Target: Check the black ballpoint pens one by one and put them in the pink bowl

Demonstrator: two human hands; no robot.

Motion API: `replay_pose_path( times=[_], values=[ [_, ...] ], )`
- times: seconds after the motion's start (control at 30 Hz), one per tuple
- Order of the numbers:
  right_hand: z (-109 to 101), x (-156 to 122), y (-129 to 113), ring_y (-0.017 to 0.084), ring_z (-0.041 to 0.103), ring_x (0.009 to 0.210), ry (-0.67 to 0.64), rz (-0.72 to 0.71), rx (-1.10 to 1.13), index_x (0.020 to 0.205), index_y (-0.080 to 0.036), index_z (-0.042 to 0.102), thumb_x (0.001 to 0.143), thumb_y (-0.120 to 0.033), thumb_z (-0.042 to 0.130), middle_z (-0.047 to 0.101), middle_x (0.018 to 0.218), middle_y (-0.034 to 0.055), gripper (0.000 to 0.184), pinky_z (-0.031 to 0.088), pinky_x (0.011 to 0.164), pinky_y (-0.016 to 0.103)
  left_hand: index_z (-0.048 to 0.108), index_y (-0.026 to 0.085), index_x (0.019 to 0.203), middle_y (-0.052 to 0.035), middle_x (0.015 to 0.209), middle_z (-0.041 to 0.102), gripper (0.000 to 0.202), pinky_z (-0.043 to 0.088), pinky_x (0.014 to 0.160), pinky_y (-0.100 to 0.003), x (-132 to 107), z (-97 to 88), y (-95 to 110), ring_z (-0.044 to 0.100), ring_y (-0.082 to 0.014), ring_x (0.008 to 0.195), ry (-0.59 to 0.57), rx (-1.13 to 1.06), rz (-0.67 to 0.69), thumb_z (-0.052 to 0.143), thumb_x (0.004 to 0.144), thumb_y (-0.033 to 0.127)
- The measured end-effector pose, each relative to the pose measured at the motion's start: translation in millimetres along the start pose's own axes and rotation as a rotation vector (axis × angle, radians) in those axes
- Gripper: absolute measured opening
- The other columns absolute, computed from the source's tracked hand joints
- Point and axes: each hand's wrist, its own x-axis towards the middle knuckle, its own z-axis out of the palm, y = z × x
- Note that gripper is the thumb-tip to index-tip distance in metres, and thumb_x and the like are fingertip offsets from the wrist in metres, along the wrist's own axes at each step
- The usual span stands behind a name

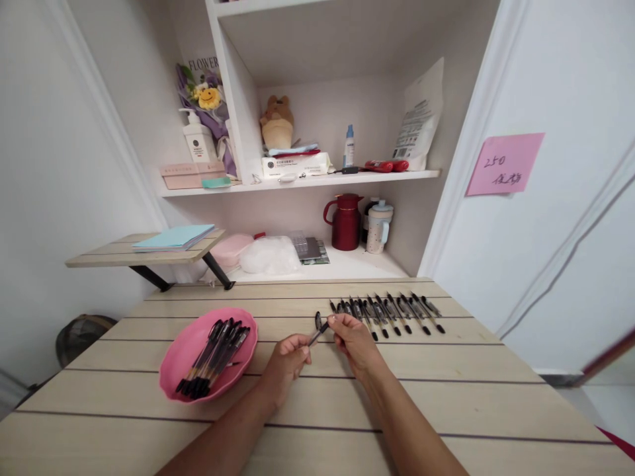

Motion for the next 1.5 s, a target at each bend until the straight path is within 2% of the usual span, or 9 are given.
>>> replay_pose_path(
  times=[0.27,0.37,0.5,0.73,0.83,0.93,1.07,1.27,1.5],
  values=[
    [0.1,-1.5,0.0,0.004,0.027,0.039,0.02,-0.035,-0.026,0.066,-0.016,0.058,0.052,-0.039,0.076,0.04,0.044,-0.0062,0.032,0.015,0.038,0.019,0.058,0.013,0.08,0.0032,0.054,0.051,0.023,0.011,0.04,-0.02,3.2,-1.1,-4.6,0.025,-0.0018,0.036,0.0,0.01,0.01,0.055,0.063,0.028],
    [0.4,0.7,0.7,0.005,0.033,0.04,0.002,-0.074,-0.116,0.074,-0.017,0.057,0.059,-0.041,0.07,0.05,0.053,-0.0027,0.031,0.019,0.038,0.019,0.057,0.013,0.082,0.0034,0.055,0.052,0.025,0.012,0.038,-0.019,4.1,-2.1,-5.2,0.027,-0.0018,0.036,0.014,-0.021,0.007,0.055,0.062,0.028],
    [7.0,11.5,1.8,0.011,0.05,0.05,0.068,-0.166,-0.598,0.09,-0.019,0.054,0.075,-0.04,0.051,0.062,0.077,0.0045,0.027,0.034,0.045,0.023,0.051,0.016,0.084,0.0058,0.056,0.048,0.025,0.012,0.037,-0.017,5.3,-4.3,-5.8,0.029,-0.0016,0.035,0.046,-0.162,0.012,0.054,0.065,0.031],
    [40.6,33.8,13.3,0.024,0.059,0.087,0.172,-0.221,-1.345,0.089,-0.014,0.056,0.072,-0.024,0.055,0.063,0.091,0.0157,0.02,0.04,0.072,0.031,0.046,0.018,0.081,0.0078,0.052,0.045,0.022,0.008,0.035,-0.016,7.4,-7.7,-7.9,0.024,-0.0006,0.031,0.054,-0.27,0.039,0.052,0.066,0.033],
    [43.7,40.7,15.5,0.024,0.061,0.083,0.174,-0.219,-1.284,0.083,-0.013,0.058,0.069,-0.018,0.056,0.064,0.086,0.0171,0.015,0.041,0.069,0.031,0.046,0.018,0.082,0.0077,0.051,0.045,0.022,0.009,0.035,-0.016,7.0,-8.5,-7.1,0.024,-0.0005,0.031,0.066,-0.287,0.042,0.052,0.066,0.032],
    [34.8,44.8,8.6,0.021,0.061,0.07,0.154,-0.233,-1.145,0.074,-0.014,0.06,0.069,-0.024,0.054,0.064,0.069,0.0096,0.012,0.041,0.06,0.028,0.048,0.017,0.085,0.0077,0.051,0.044,0.023,0.008,0.035,-0.016,7.2,-8.6,-6.3,0.024,-0.0007,0.03,0.069,-0.286,0.04,0.051,0.068,0.032],
    [19.3,40.7,-11.6,0.014,0.057,0.058,0.169,-0.28,-0.901,0.094,-0.014,0.056,0.081,-0.038,0.037,0.062,0.067,0.0041,0.033,0.041,0.051,0.023,0.051,0.016,0.087,0.0074,0.049,0.043,0.026,0.005,0.036,-0.018,7.3,-7.9,-5.2,0.023,-0.0006,0.031,0.036,-0.267,0.021,0.053,0.068,0.034],
    [17.1,29.3,-31.0,0.007,0.044,0.044,0.083,-0.28,-0.094,0.087,-0.017,0.058,0.065,-0.045,0.063,0.053,0.054,-0.0031,0.036,0.037,0.044,0.02,0.054,0.013,0.087,0.007,0.047,0.042,0.028,0.005,0.036,-0.018,4.4,-6.5,-0.9,0.02,-0.0005,0.032,0.019,-0.225,0.0,0.053,0.067,0.032],
    [24.4,30.1,-29.1,0.008,0.045,0.046,-0.012,-0.205,-0.117,0.085,-0.016,0.061,0.059,-0.042,0.068,0.055,0.054,-0.0033,0.037,0.033,0.043,0.02,0.055,0.013,0.087,0.0073,0.046,0.043,0.028,0.005,0.037,-0.019,3.7,-5.7,-0.5,0.017,-0.0005,0.031,0.009,-0.195,-0.007,0.053,0.066,0.032]
  ],
)
